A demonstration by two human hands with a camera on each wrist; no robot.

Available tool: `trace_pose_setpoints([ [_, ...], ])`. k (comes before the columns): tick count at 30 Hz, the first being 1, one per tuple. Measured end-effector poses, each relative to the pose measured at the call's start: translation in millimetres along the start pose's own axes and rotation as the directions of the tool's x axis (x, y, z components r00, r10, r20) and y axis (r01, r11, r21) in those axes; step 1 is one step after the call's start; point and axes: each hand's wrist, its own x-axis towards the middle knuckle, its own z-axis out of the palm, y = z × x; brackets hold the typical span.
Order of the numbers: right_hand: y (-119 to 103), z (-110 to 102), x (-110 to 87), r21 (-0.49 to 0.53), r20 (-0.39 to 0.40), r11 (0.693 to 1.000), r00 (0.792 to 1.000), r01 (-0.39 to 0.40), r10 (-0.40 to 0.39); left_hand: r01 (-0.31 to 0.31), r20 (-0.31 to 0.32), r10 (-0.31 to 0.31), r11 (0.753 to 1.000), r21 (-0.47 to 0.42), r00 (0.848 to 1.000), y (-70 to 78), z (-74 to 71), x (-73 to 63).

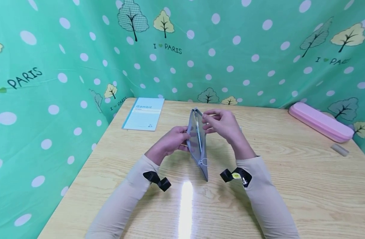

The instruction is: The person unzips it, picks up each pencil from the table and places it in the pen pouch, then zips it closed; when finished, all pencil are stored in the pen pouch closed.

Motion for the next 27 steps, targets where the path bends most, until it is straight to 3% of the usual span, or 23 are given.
trace_pose_setpoints([
  [7,0,-13,-2.3,0.048,0.012,0.999,1.000,0.000,-0.001,-0.006,0.001,0.006,1.000,-0.004,1.000,-1.4,-1.4,1.0],
  [13,10,-23,-3.2,0.122,0.076,0.992,0.997,-0.034,0.025,-0.007,-0.002,0.007,1.000,-0.004,1.000,-0.9,-1.5,0.0],
  [27,39,-48,-4.8,0.051,0.123,0.991,0.985,-0.125,0.117,-0.010,0.001,0.010,1.000,-0.004,1.000,-1.6,-5.3,2.0],
])
